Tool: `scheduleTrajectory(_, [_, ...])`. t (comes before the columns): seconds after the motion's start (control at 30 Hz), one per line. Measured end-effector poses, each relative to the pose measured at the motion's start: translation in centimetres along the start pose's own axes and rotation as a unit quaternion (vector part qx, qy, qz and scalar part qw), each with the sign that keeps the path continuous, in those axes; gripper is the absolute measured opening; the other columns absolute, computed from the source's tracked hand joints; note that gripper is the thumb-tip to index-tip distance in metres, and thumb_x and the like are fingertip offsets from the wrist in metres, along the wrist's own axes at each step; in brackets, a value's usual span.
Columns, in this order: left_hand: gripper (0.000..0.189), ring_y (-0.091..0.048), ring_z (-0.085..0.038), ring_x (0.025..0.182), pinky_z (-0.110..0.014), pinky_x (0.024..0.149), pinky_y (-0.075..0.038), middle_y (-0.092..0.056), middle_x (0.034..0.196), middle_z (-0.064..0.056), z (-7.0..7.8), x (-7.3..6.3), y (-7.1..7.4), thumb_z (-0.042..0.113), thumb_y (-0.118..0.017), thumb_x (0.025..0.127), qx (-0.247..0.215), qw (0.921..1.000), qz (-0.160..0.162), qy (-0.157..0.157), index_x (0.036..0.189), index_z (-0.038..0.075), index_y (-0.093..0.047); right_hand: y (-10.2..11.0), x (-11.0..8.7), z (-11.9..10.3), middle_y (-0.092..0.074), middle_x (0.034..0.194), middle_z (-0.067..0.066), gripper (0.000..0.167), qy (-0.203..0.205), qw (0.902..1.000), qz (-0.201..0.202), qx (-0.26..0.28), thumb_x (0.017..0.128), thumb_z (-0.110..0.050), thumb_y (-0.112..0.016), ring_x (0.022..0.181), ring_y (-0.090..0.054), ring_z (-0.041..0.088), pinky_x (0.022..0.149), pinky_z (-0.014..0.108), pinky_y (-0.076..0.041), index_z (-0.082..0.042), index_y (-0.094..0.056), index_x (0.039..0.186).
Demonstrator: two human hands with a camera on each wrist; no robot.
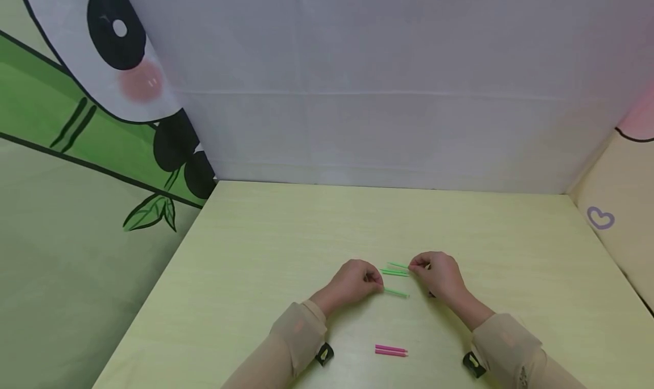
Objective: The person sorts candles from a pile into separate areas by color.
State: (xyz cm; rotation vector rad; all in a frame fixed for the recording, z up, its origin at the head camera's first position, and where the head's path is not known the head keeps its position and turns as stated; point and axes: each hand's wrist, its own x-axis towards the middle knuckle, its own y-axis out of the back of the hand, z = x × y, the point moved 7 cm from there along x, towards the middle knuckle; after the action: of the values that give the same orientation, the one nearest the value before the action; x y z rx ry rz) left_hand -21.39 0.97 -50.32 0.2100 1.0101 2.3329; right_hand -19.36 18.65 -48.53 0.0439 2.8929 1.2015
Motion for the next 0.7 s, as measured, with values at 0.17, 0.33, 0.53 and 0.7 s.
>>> scheduleTrajectory(0.17, [0.01,-0.052,0.0,0.067,-0.02,0.07,-0.043,-0.062,0.068,0.015,0.02,-0.12,0.04,0.014,-0.076,0.084,-0.001,1.0,0.0,0.0,0.075,0.016,-0.073,-0.2,0.27,-0.03,-0.068,0.079,0.0,0.006,0.003,1.0,0.001,-0.004,0.088,-0.009,-0.071,0.064,-0.049,0.014,0.058,0.03,-0.041,-0.008,-0.074,0.083])
scheduleTrajectory(0.33, [0.01,-0.052,0.0,0.067,-0.021,0.07,-0.043,-0.062,0.068,0.015,0.12,-0.28,0.21,0.014,-0.076,0.084,-0.005,1.0,0.002,0.001,0.075,0.015,-0.073,-0.27,0.43,-0.23,-0.069,0.08,0.0,0.006,0.003,1.0,0.001,-0.008,0.088,-0.009,-0.071,0.066,-0.051,0.014,0.06,0.03,-0.041,-0.008,-0.074,0.083])
scheduleTrajectory(0.53, [0.01,-0.052,0.0,0.067,-0.021,0.069,-0.043,-0.062,0.068,0.015,-0.02,-0.43,0.19,0.014,-0.077,0.084,-0.01,0.9999,0.005,0.008,0.074,0.016,-0.073,-0.42,0.46,-0.45,-0.069,0.08,0.001,0.005,0.003,1.0,-0.005,-0.006,0.088,-0.009,-0.071,0.068,-0.052,0.015,0.06,0.031,-0.042,-0.007,-0.074,0.084])
scheduleTrajectory(0.7, [0.011,-0.052,-0.001,0.067,-0.021,0.068,-0.043,-0.062,0.068,0.014,-0.11,-0.48,0.23,0.014,-0.077,0.084,-0.013,0.9999,0.005,0.007,0.074,0.015,-0.072,-0.65,0.64,-0.46,-0.069,0.08,0.001,0.005,-0.001,0.9999,-0.008,-0.007,0.088,-0.009,-0.071,0.069,-0.053,0.015,0.061,0.031,-0.042,-0.007,-0.074,0.084])
